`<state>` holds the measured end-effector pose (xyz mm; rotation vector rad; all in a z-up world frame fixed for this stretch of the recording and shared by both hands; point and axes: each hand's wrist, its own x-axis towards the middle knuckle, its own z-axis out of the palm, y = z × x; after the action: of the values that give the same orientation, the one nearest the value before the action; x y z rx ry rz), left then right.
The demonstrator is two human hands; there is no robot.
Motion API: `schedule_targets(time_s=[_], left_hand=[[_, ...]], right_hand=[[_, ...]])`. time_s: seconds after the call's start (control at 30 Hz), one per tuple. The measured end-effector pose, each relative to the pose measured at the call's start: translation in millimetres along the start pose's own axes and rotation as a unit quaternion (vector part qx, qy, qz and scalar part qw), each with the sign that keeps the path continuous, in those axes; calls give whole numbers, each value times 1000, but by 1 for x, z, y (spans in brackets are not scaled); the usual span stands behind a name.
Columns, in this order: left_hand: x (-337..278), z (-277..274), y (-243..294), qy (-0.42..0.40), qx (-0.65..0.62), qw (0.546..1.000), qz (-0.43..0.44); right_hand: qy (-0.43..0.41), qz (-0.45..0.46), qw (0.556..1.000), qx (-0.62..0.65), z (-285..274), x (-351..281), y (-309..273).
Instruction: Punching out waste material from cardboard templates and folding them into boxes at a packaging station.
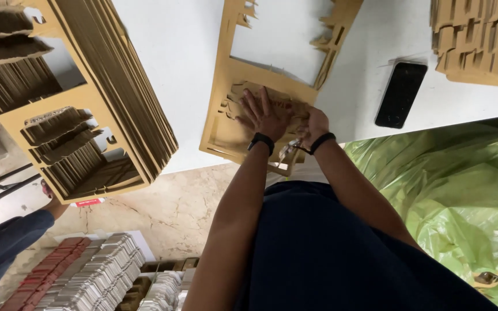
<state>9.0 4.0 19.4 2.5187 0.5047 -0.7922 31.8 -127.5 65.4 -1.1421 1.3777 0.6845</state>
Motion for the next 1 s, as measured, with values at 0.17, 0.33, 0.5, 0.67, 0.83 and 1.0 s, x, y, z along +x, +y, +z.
schedule_targets(time_s=[0.17, 0.33, 0.5, 0.67, 0.83, 1.0], left_hand=[[-3, -16, 11, -64, 51, 996, -28], [8, -4, -24, 80, -38, 993, 82], [31, -91, -22, 235, -50, 964, 112], [63, -157, -9, 50, 204, 973, 94], [63, -149, -40, 95, -7, 993, 66], [70, -147, -63, -3, -107, 993, 41]], right_hand=[[-65, 12, 997, 36, -17, -18, -19], [-106, -71, 987, 99, -22, -22, -10], [-142, -150, 976, 73, -18, -65, -16], [-185, -258, 948, 18, -13, -104, -20], [-191, -268, 945, 3, -28, -75, -14], [-199, -244, 949, -11, -27, -91, -23]])
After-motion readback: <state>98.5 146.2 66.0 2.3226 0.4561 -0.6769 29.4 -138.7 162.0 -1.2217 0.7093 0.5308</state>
